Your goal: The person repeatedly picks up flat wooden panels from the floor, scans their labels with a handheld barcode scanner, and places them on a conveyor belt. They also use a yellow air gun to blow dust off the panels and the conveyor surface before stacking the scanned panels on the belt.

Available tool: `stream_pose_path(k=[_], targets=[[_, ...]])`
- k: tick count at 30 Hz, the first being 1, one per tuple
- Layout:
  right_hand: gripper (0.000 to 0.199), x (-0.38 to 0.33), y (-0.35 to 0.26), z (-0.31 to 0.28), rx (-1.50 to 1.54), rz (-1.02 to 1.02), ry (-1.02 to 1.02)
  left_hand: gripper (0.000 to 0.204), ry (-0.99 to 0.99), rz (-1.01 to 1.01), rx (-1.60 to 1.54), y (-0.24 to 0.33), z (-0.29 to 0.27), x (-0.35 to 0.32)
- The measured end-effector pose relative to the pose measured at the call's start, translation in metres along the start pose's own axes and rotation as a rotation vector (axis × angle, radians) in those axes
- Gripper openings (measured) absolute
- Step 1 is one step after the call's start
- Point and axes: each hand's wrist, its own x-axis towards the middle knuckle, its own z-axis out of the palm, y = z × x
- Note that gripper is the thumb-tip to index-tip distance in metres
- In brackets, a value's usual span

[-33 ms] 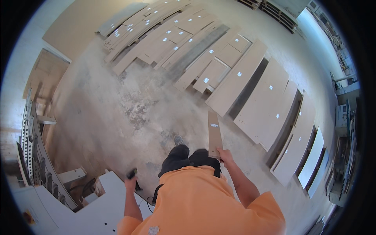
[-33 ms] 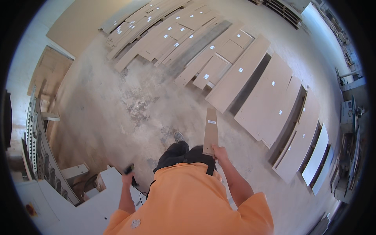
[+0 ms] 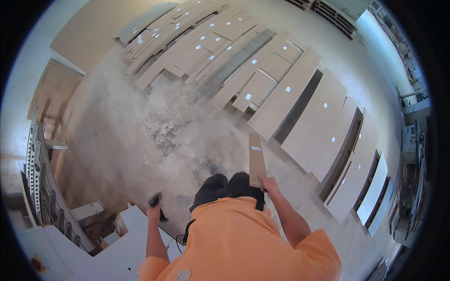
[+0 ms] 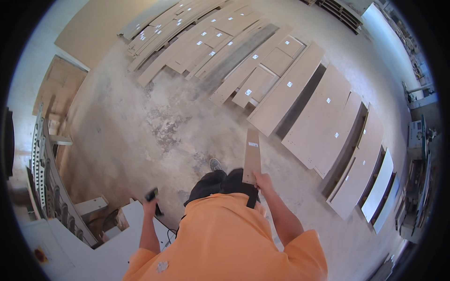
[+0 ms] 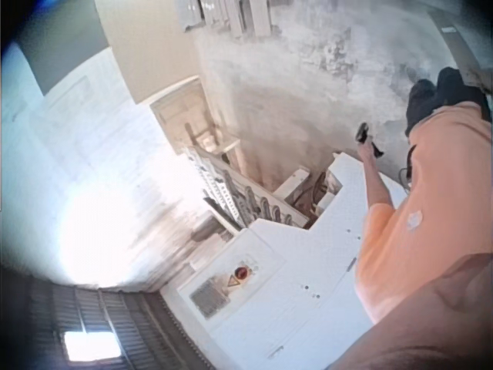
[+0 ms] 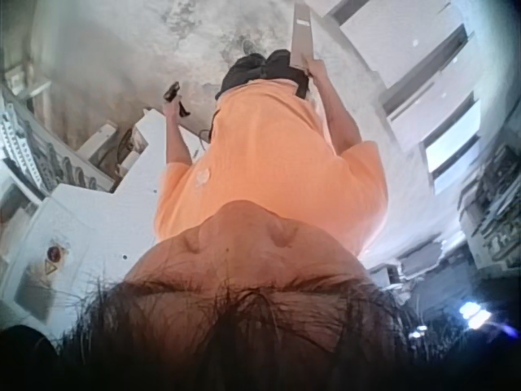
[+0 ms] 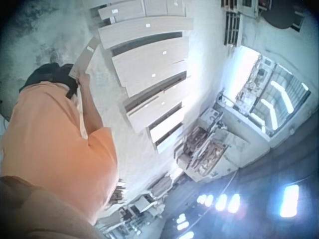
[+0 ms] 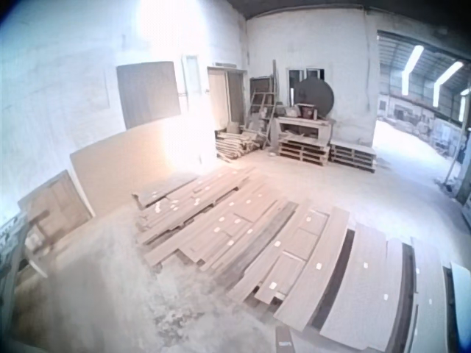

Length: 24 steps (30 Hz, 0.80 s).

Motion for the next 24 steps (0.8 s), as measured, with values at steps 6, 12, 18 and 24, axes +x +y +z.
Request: stream_pose_path(k=[6, 12, 18, 24], targets=[[0.047, 0.075, -0.204, 0.083, -0.128, -0.049, -0.086, 0.034, -0.090, 0.342, -0.248, 0.291, -0.066, 0.127], [0.053, 0.239, -0.397, 0.212, -0.036, -0.076, -0.214, 0.036, 0.011, 0.271, -0.024, 0.318, -0.035, 0.234], [0.056, 0.424, -0.615, 0.354, 0.009, -0.171, -0.213, 0.038, -0.190, -0.632, 0.211, 0.277, -0.012, 0.231], [0.062, 0.594, -0.767, 0.489, -0.064, -0.307, -0.037, 0.023, -0.266, -0.760, 0.067, 0.348, -0.047, 0.266]])
